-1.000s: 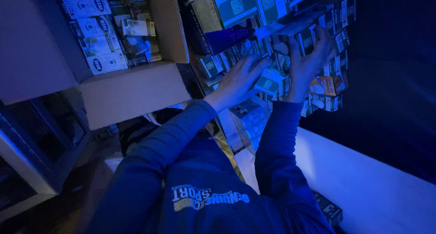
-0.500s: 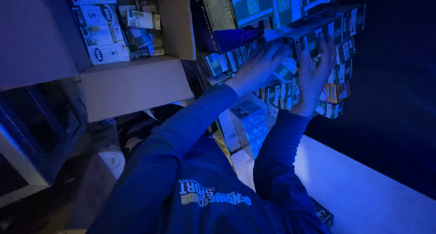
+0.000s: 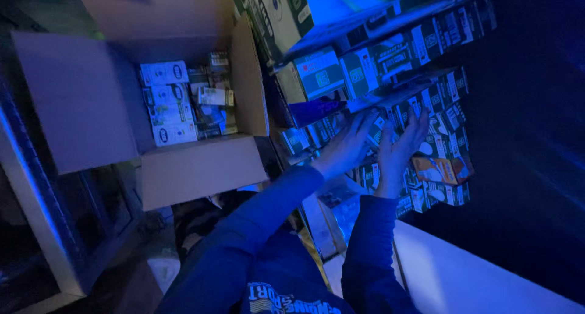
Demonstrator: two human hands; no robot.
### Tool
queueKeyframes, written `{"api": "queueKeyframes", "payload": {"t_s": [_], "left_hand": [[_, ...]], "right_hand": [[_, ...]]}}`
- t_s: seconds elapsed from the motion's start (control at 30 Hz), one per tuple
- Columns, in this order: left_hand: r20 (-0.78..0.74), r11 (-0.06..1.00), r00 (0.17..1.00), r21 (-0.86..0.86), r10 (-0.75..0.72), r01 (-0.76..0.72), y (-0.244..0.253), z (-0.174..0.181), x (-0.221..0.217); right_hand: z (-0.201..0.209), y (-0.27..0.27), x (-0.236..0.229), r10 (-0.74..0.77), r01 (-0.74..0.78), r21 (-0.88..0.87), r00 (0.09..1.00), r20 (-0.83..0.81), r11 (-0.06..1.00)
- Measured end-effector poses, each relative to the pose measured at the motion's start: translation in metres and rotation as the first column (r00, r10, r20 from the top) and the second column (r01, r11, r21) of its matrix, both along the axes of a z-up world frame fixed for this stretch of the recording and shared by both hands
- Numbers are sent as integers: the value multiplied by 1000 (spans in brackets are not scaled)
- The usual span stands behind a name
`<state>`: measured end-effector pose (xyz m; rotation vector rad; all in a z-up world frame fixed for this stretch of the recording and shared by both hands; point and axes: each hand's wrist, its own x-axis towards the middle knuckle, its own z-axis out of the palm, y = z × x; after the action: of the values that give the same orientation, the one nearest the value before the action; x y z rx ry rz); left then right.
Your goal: The person unboxes various light bulb packages and places them onto shelves alongside other similar boxed merchandise.
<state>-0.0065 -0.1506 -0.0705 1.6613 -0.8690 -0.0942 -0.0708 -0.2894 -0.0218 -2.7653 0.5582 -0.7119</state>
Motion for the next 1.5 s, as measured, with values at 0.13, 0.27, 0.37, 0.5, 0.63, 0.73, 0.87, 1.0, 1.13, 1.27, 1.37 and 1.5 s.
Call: {"api": "queueKeyframes", "payload": {"t_s": [0.13, 0.27, 0.37, 0.5, 0.63, 0.73, 0.87, 1.0, 1.13, 1.27, 1.37, 1.5], "left_hand": [[-55, 994, 997, -89, 61, -66, 1, 6, -10], [-124, 982, 987, -141, 107, -124, -19, -3, -14], [-142, 982, 983, -137, 113, -133, -31, -14, -14], [-84, 983, 985, -90, 151, -158, -39, -22, -13], [-75, 983, 981, -29, 180, -183, -36, -18, -9], [-37, 937, 936, 11, 350, -350, -31, -6, -12], [-61, 907, 917, -137, 394, -399, -25, -14, -16], [-184, 934, 946, -196, 266, -300, -33, -40, -28], [-176, 950, 957, -170, 231, -261, -42, -42, -29], [-173, 960, 967, -175, 189, -219, -38, -42, -21], [-195, 965, 963, -151, 185, -216, -35, -37, -15], [-149, 963, 963, -113, 225, -243, -22, -28, -8]], "right_hand": [[-4, 4, 1, -70, 69, -40, 998, -8, 997], [-8, 0, -1, -65, 65, -51, 998, 1, 997], [-6, -1, -4, -59, 58, -38, 998, -2, 998], [-6, -6, -2, -48, 49, 7, 998, -47, 999], [-13, -16, 6, -41, 37, -34, 994, -98, 999], [-17, -22, 14, -60, 54, -53, 990, -125, 997], [-18, -17, 14, -96, 96, -6, 988, -123, 995], [-23, -15, 12, -102, 105, 30, 991, -85, 994], [-20, -15, 8, -174, 172, -24, 980, -101, 985], [-21, -15, 14, -162, 164, 9, 981, -107, 986], [-17, -12, 17, -170, 174, 11, 975, -146, 985], [-8, 8, 16, -125, 127, 4, 980, -153, 992]]}}
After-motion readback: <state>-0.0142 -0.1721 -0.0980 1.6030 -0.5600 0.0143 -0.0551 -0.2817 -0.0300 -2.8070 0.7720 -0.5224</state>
